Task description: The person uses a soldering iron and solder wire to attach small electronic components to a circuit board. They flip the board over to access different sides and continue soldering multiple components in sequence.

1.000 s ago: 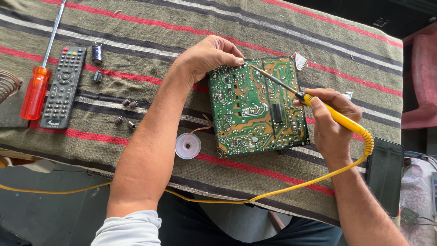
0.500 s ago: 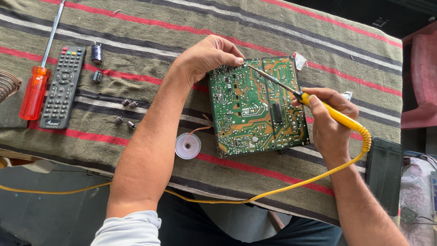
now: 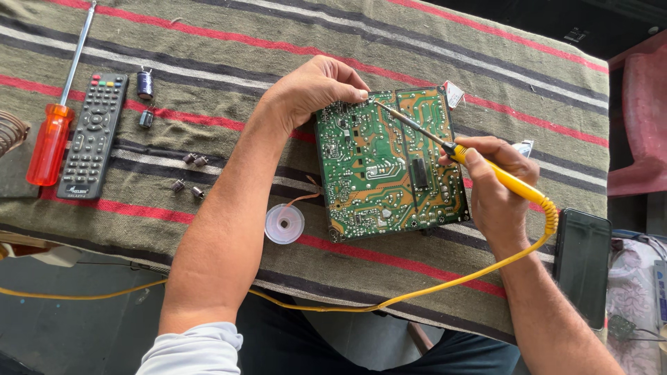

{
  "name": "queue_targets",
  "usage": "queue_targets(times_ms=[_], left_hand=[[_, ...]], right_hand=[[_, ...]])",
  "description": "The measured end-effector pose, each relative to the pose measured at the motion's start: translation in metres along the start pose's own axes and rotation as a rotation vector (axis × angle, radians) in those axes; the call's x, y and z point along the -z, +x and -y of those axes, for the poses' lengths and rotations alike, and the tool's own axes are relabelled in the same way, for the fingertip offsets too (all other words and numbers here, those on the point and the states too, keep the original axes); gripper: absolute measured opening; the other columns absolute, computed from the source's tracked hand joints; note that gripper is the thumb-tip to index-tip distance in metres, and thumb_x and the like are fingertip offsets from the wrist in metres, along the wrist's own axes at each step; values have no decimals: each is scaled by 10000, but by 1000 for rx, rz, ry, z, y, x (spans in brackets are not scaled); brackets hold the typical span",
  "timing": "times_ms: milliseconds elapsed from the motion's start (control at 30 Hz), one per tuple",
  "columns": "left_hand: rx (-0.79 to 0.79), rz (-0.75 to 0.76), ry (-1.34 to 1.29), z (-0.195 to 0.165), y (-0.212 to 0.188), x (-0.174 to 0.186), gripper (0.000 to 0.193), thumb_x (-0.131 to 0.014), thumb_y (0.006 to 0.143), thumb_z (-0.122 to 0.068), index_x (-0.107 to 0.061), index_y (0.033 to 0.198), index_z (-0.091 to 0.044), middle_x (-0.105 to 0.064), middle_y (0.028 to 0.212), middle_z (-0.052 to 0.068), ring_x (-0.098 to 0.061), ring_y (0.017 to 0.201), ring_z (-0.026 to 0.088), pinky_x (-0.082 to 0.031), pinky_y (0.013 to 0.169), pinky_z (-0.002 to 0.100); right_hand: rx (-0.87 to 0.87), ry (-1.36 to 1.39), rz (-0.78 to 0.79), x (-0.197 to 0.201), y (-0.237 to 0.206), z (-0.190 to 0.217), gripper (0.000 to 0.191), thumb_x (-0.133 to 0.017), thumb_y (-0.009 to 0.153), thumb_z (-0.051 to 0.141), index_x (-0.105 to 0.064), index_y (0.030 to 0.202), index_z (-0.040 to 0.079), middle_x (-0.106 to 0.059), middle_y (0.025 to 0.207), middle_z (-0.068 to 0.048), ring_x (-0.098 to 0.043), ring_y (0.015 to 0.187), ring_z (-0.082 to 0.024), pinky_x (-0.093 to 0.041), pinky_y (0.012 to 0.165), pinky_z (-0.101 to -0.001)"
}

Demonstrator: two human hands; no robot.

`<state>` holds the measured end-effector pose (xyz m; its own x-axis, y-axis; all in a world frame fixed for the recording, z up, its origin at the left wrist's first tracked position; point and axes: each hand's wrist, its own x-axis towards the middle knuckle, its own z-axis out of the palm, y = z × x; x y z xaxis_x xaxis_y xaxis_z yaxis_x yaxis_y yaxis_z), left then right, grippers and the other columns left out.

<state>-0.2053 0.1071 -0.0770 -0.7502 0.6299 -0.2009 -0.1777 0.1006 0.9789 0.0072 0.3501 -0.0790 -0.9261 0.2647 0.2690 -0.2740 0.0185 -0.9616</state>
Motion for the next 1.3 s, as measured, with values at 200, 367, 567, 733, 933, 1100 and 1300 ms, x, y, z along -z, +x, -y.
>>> queue_targets(times_ms=[200,367,567,733,933,1100,1300], left_hand=[[4,3,1,0,-1,-1,167,-802,808,-85,-789,960,-16,-791,829,114,-744,696,136,-636,669,287],[11,5,0,-1,-1,0,166,-799,809,-85,-789,961,-19,-791,830,108,-745,703,135,-636,681,286],[-7,44,-21,-1,-1,1,169,-807,820,-93,-790,967,-13,-789,849,106,-739,718,131,-629,705,295],[19,-9,24,-1,0,0,190,-813,791,-94,-788,965,-22,-788,826,120,-741,692,141,-635,684,312],[20,0,30,0,-1,0,187,-812,799,-103,-792,969,-28,-792,846,104,-740,721,139,-631,704,291],[13,46,37,0,-2,1,179,-797,830,-112,-781,982,-19,-781,856,76,-728,743,124,-612,704,259],[21,80,91,-4,-4,-1,144,-738,879,-95,-751,993,-9,-753,836,33,-696,728,96,-575,671,253]], right_hand=[[64,-248,19,-5,-6,11,168,-594,1022,-18,-712,1136,-56,-726,1049,-96,-730,946,-162,-578,873,-247],[35,-268,-29,-7,-5,13,164,-609,1038,-15,-722,1144,-69,-719,1022,-113,-710,922,-160,-534,813,-238],[108,20,-65,2,0,7,182,-590,1039,-18,-698,1161,-99,-735,1035,-153,-752,960,-214,-607,945,-303],[71,-28,-45,5,-1,2,175,-593,1044,-25,-701,1155,-107,-731,1037,-158,-742,927,-204,-598,934,-295],[94,-32,-34,1,1,5,185,-614,1069,31,-700,1176,-94,-733,1021,-177,-746,930,-209,-615,943,-324],[316,-112,-124,18,8,28,331,-616,1152,284,-657,1262,-25,-745,1042,-152,-776,924,-224,-673,868,-336],[408,-567,-276,58,12,46,371,-579,1178,331,-650,1339,5,-712,863,-95,-752,700,-181,-571,588,-252]])
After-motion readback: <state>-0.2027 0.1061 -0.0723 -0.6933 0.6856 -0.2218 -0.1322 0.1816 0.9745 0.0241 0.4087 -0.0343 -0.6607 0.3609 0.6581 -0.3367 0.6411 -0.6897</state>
